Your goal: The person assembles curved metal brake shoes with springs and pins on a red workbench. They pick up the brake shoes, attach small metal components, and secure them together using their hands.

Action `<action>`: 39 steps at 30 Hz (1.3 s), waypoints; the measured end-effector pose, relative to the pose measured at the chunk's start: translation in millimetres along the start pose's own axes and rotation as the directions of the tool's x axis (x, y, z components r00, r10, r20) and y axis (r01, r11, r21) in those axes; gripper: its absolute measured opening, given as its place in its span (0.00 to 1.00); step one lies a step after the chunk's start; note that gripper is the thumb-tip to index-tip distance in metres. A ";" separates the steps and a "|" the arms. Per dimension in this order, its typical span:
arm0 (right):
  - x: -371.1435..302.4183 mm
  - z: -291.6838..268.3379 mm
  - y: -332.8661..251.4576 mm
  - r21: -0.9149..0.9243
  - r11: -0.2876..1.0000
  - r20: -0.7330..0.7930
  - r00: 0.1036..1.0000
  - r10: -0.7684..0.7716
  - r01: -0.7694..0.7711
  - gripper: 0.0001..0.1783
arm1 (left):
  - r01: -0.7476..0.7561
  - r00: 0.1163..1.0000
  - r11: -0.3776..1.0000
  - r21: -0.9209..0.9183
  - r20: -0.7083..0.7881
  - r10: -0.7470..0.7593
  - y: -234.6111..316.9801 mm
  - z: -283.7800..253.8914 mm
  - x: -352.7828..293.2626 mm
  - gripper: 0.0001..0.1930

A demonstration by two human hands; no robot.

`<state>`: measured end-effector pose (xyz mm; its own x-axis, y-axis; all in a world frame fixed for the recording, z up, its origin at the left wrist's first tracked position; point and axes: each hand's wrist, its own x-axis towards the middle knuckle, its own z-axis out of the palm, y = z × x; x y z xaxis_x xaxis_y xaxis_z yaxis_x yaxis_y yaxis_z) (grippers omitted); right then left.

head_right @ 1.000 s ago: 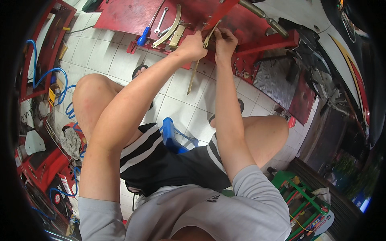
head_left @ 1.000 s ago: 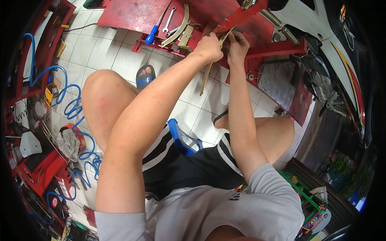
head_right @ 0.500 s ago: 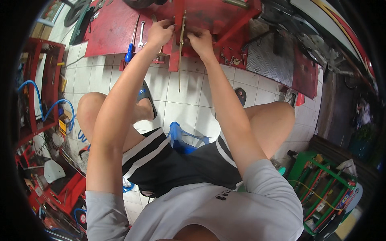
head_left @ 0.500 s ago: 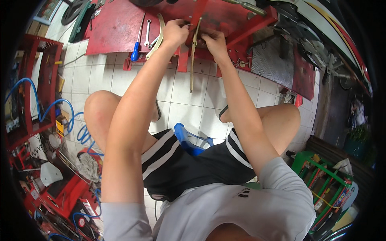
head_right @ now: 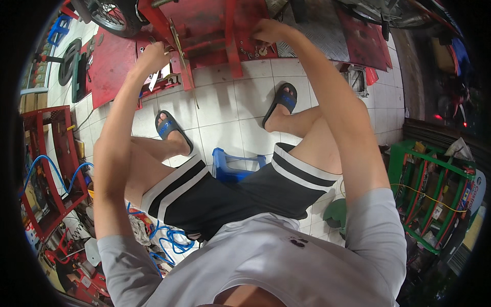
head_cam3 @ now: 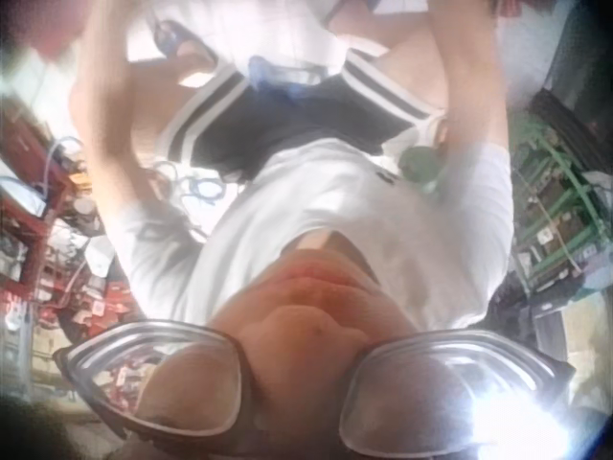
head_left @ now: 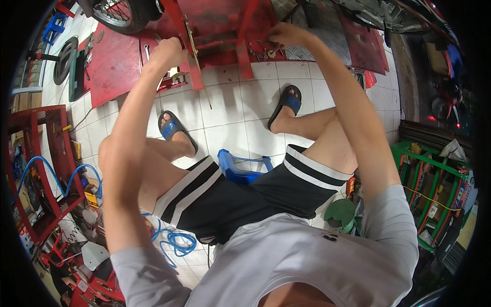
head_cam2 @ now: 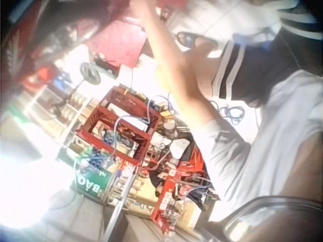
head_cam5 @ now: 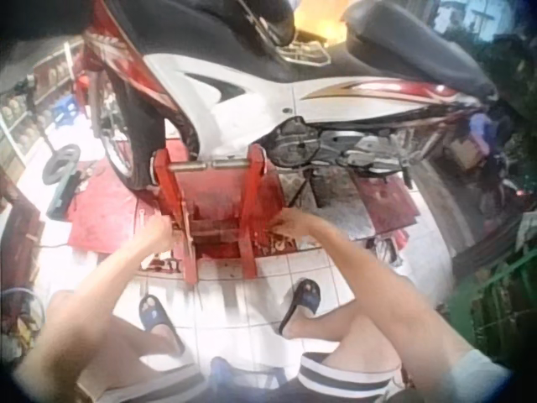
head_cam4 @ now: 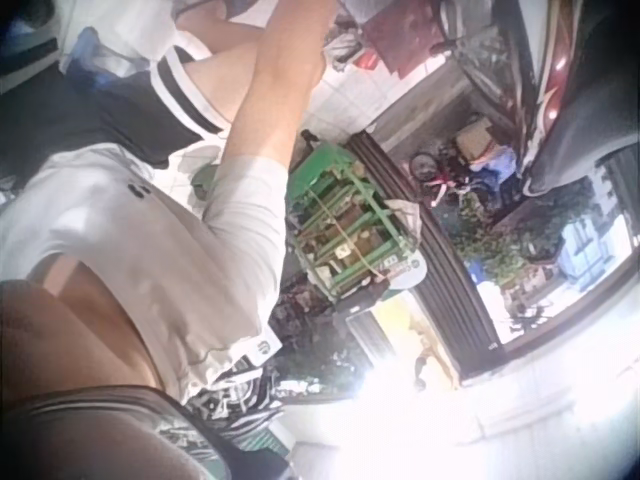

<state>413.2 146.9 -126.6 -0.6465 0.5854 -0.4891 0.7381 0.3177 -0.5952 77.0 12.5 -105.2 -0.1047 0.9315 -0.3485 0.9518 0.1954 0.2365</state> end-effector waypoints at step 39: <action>-0.6 68.7 -150.2 0.412 0.887 -0.151 0.976 -0.159 0.208 0.12 | -0.457 0.884 0.780 -0.427 -0.316 0.345 -14.2 -20.6 -73.7 0.10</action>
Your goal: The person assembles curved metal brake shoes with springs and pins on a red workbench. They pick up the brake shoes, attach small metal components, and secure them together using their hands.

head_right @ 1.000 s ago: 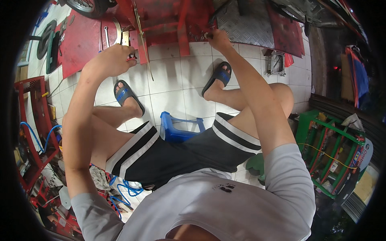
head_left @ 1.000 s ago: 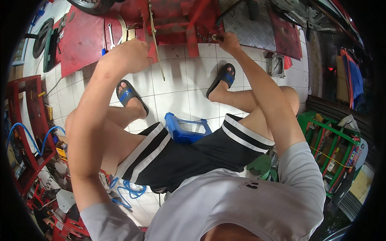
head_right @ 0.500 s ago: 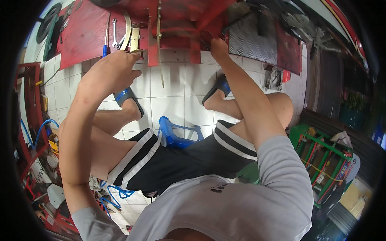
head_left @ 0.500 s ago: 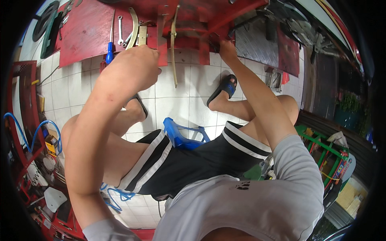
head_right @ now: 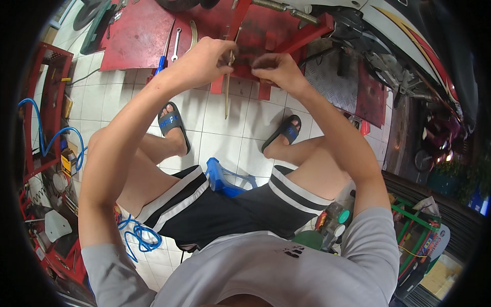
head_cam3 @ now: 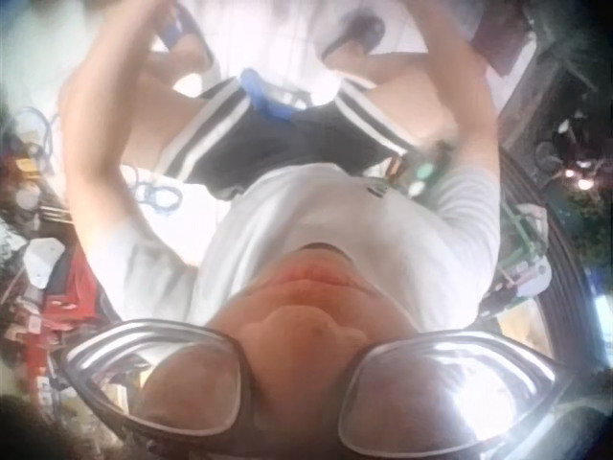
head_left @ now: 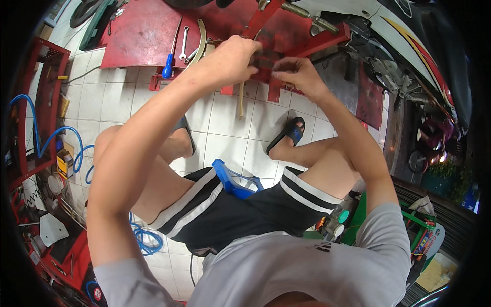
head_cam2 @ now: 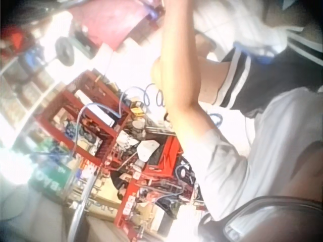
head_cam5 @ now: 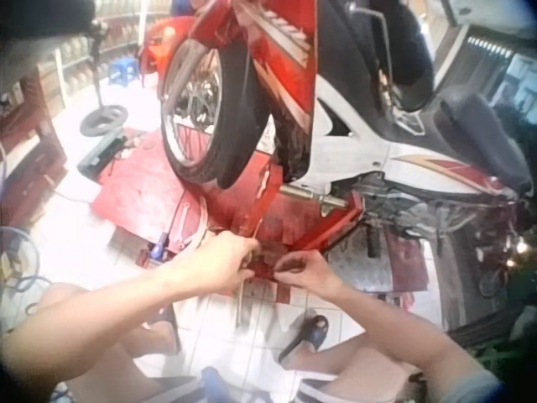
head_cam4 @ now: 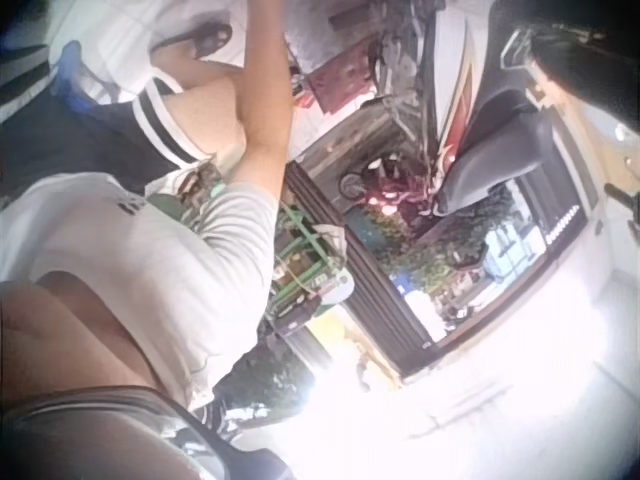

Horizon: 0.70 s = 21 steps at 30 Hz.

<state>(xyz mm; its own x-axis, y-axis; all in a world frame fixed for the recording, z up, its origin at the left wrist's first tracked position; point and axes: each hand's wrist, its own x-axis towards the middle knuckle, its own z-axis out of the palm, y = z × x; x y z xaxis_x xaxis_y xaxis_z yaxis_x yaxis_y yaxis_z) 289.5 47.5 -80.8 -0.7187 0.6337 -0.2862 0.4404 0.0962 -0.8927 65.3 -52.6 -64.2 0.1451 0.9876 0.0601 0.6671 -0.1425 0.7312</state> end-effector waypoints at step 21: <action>29.0 33.6 -21.8 0.777 0.627 -0.079 0.979 0.186 -0.057 0.08 | 0.195 0.878 0.880 -0.433 -0.322 -0.354 -7.7 30.3 27.8 0.10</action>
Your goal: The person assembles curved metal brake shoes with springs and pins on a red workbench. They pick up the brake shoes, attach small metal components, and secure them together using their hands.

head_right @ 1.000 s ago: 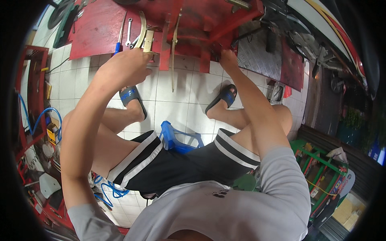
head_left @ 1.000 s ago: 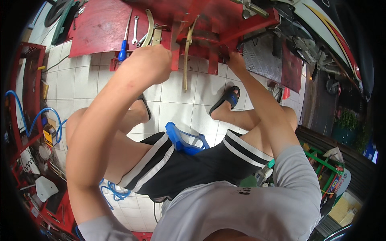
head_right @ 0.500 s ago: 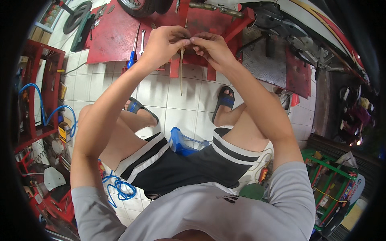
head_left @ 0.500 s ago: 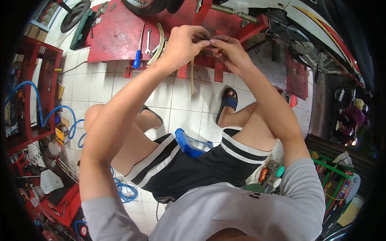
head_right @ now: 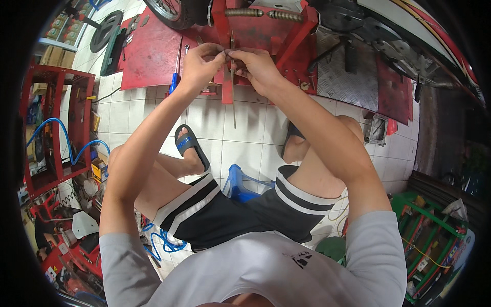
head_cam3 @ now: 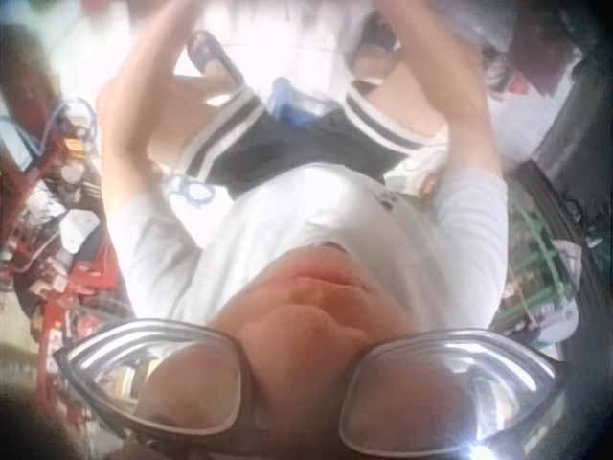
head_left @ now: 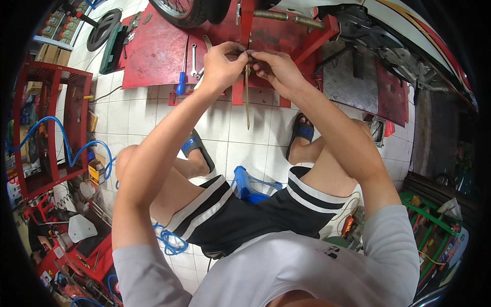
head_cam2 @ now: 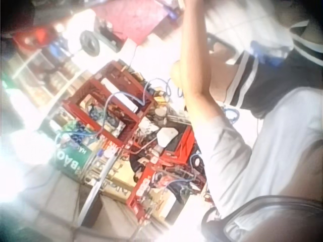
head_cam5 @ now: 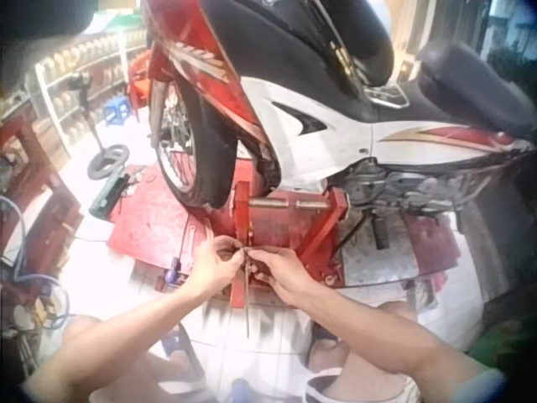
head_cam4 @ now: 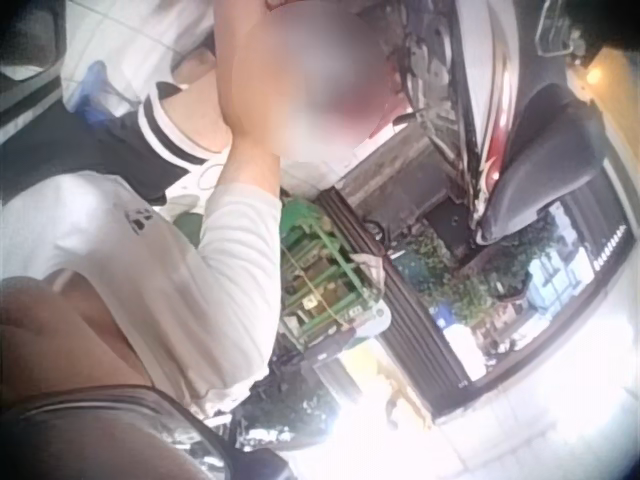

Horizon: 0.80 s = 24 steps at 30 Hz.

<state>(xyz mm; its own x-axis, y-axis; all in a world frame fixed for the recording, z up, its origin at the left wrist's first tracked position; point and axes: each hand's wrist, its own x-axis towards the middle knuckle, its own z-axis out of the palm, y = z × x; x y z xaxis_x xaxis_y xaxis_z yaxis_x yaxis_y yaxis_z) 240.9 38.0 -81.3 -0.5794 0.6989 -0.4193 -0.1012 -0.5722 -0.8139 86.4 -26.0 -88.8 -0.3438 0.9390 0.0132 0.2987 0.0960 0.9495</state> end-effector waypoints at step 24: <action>40.8 -12.2 5.5 -0.438 0.878 -0.060 0.968 -0.242 0.192 0.13 | 0.201 0.979 0.961 -0.191 0.072 -0.191 -43.0 -9.3 57.3 0.17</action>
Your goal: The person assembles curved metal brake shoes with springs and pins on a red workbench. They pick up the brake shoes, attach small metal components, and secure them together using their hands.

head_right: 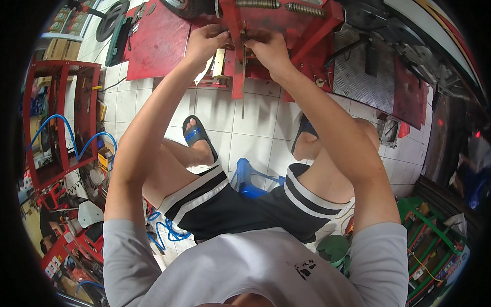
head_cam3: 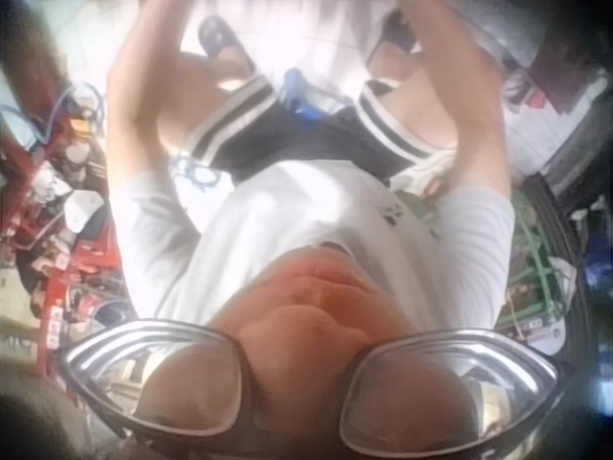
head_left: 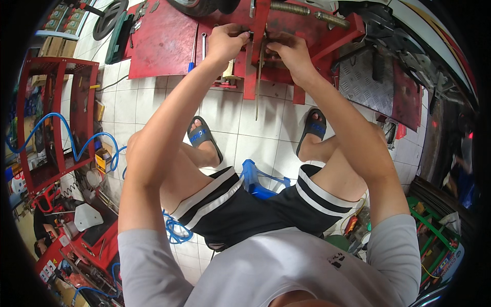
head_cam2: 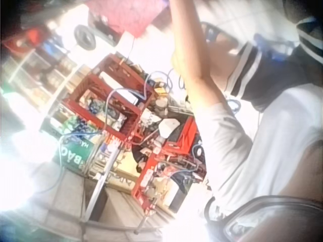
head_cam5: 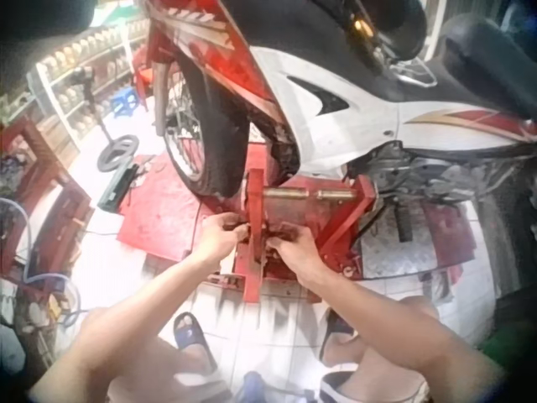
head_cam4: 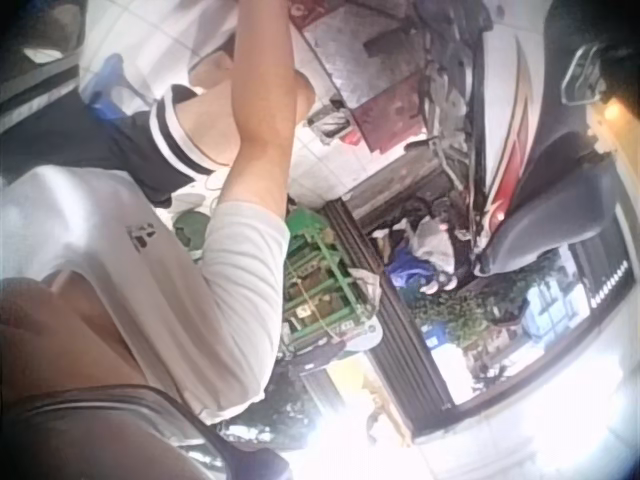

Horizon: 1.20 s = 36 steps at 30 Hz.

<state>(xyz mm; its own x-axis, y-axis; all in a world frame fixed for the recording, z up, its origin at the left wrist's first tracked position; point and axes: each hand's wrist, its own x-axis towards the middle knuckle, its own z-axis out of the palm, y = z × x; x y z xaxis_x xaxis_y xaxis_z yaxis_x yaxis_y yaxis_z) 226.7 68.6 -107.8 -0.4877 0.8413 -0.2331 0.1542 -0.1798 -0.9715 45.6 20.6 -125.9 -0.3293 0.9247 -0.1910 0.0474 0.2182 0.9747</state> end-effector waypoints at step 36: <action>-3.9 3.6 -9.0 -0.026 0.996 -0.033 0.996 0.084 -0.085 0.16 | 0.022 0.999 0.950 -0.310 -0.036 -0.035 20.9 -7.0 2.1 0.15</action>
<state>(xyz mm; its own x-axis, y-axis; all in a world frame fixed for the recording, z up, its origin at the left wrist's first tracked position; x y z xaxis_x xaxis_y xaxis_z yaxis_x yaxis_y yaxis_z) 224.1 65.2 -98.3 -0.4447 0.8393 -0.3128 0.2177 -0.2375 -0.9467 39.3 24.9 -105.1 -0.3646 0.9047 -0.2204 -0.2545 0.1309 0.9582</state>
